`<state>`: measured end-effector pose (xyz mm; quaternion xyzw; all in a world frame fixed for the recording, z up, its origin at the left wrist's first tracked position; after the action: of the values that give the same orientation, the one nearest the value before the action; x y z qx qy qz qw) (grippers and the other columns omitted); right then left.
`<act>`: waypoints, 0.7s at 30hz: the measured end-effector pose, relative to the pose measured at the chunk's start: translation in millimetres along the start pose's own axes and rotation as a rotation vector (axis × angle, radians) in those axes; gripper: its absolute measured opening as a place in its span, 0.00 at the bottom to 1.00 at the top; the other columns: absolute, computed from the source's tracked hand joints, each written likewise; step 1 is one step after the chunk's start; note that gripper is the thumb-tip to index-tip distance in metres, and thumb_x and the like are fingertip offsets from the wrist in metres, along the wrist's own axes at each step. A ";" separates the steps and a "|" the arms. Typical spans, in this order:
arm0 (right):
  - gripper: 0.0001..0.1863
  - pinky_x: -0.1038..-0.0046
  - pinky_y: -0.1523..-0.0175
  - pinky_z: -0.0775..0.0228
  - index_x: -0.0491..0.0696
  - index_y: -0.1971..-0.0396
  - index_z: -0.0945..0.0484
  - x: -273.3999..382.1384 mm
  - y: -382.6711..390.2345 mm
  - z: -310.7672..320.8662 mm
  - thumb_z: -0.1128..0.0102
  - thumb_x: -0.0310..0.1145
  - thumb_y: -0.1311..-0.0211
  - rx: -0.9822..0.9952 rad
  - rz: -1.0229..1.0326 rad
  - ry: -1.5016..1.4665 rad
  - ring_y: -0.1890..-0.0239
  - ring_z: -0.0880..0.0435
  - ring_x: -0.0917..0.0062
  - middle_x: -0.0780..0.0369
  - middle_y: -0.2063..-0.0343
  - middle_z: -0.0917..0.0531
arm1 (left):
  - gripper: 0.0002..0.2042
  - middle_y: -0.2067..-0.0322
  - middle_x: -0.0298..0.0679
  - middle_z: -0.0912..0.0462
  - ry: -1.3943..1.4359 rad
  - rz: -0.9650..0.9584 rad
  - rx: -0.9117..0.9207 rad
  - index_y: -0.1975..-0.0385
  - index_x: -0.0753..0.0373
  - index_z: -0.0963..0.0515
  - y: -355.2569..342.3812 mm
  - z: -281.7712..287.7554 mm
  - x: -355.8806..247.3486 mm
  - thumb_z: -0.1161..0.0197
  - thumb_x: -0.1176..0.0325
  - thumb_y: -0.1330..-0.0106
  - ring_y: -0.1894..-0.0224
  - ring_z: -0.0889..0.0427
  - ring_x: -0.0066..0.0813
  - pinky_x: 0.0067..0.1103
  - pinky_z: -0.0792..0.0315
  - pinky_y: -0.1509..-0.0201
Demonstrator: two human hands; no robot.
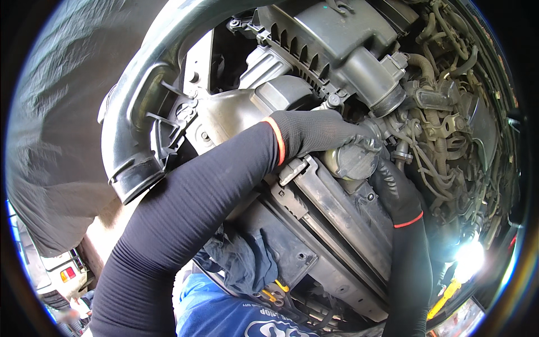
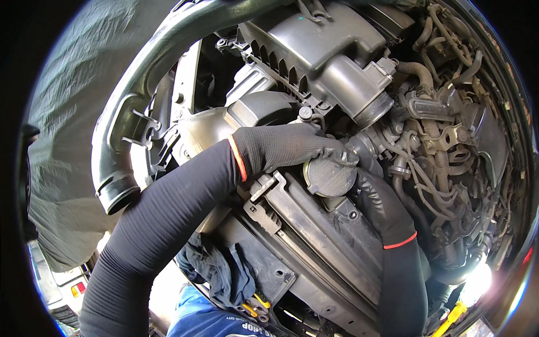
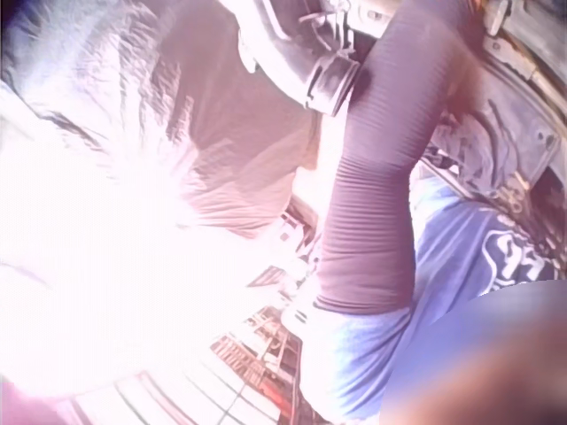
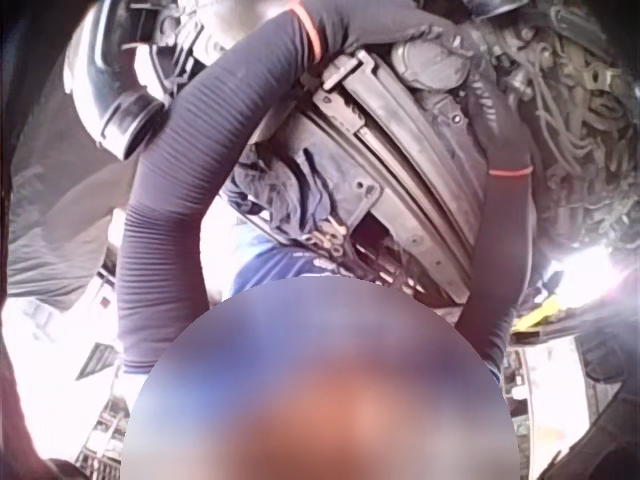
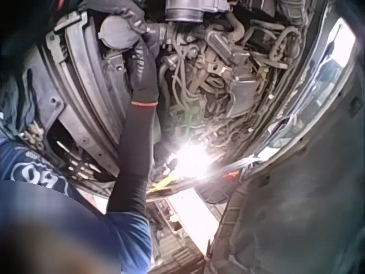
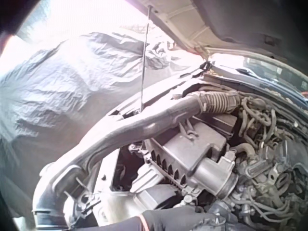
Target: The person works under the hood of a car, using a yellow inspection light and a wrench to manipulate components near the engine. They repeatedly loosen and tighten a bolt on a cylindrical part, then reposition the light and continue adjusting the same area.
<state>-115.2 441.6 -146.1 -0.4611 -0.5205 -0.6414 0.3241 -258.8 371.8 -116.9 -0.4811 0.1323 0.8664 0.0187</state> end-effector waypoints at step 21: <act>0.29 0.72 0.33 0.28 0.42 0.32 0.25 -21.5 -23.0 -17.2 0.36 0.47 0.22 0.029 -0.122 -0.626 0.37 0.22 0.80 0.63 0.40 0.18 | 0.18 0.49 0.48 0.15 -0.074 0.178 0.069 0.34 0.50 0.23 -3.1 -8.3 6.7 0.48 0.56 0.18 0.46 0.15 0.43 0.34 0.24 0.36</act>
<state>-132.3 429.2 -175.2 -0.5995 -0.6307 -0.4791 0.1153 -255.0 372.1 -127.4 -0.4343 0.2033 0.8767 -0.0369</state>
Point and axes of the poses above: each hand's wrist, its own y-axis away from the middle knuckle, its own z-axis out of the back of the hand, x = y × z, the point moved 10 cm from there along -y, towards the middle knuckle
